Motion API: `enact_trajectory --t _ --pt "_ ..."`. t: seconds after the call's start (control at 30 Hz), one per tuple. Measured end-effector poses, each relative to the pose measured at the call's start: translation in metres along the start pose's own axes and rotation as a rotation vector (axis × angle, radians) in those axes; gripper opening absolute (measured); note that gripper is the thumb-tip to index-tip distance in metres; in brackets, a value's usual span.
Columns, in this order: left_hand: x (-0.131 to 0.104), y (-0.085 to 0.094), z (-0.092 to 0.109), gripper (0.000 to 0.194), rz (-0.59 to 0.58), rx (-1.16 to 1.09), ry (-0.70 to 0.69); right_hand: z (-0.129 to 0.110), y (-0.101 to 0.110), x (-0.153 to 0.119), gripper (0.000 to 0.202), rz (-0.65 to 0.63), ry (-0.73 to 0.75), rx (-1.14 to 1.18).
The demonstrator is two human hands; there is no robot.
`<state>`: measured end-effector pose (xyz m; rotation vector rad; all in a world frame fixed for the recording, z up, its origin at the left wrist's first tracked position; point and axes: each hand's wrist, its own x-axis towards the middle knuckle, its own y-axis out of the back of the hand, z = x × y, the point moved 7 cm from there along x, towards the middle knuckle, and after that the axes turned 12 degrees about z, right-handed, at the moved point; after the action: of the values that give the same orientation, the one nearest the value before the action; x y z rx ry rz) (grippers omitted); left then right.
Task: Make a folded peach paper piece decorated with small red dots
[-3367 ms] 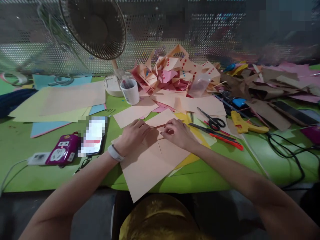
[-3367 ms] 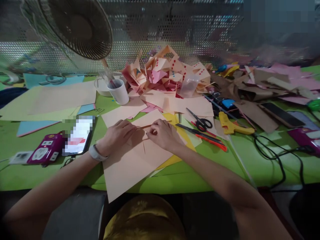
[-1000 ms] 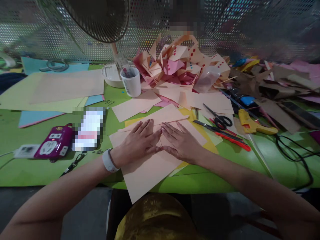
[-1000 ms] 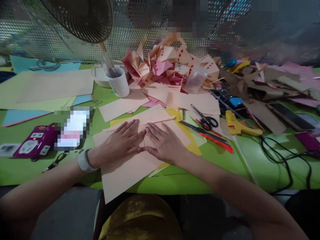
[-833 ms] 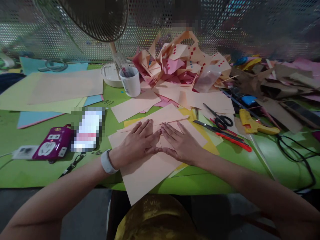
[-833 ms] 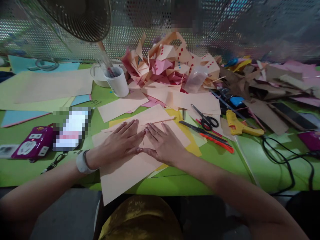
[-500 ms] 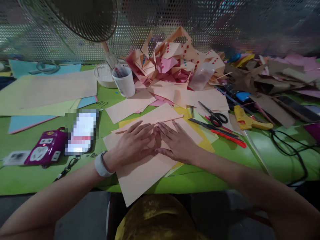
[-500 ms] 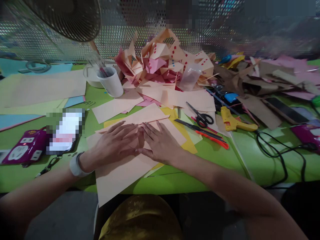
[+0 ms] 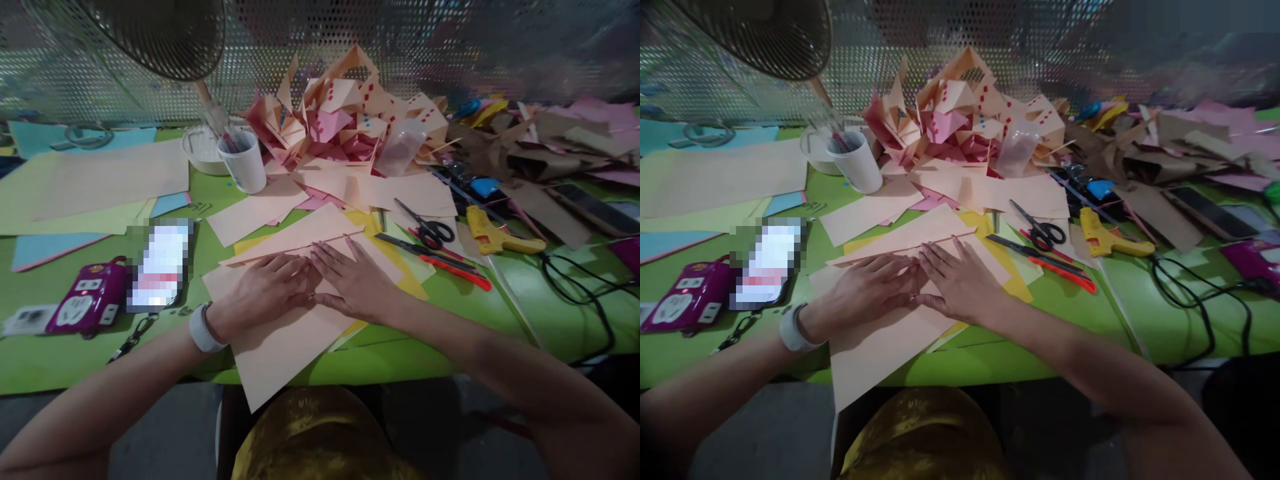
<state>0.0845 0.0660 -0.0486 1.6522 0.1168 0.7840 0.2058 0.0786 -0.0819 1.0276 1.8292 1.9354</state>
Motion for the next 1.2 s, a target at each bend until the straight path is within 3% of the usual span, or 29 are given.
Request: enact_trajectory --t 0.1,0.2,0.27,0.33,0.43,0.53,0.77,1.2 --pt "0.002 -0.001 0.000 0.037 -0.044 0.022 0.008 0.006 0.004 -0.005 0.080 -0.007 -0.008 -0.051" --pt "0.004 -0.002 0.001 0.036 -0.085 0.012 0.017 0.019 0.021 -0.010 0.075 0.050 -0.065 -0.095" --pt "0.005 -0.002 0.002 0.035 -0.096 0.000 0.025 0.032 0.038 -0.009 0.059 0.123 -0.168 -0.067" --pt "0.006 -0.002 0.002 0.036 -0.081 0.003 0.030 0.050 0.051 -0.003 0.042 0.159 -0.367 0.029" --pt "0.006 -0.002 0.003 0.036 -0.058 0.034 0.023 0.068 0.038 0.009 0.031 -0.045 -0.696 0.388" --pt "0.004 -0.004 0.004 0.036 -0.068 0.061 0.019 0.058 0.008 0.022 0.034 -0.345 -0.849 0.737" --pt "0.004 -0.002 0.003 0.033 -0.044 0.047 0.020 0.051 -0.021 0.032 0.035 -0.516 -0.867 0.861" --pt "0.007 0.002 0.006 0.034 -0.102 0.016 0.030 0.095 -0.009 0.002 0.035 -0.487 -0.911 0.829"
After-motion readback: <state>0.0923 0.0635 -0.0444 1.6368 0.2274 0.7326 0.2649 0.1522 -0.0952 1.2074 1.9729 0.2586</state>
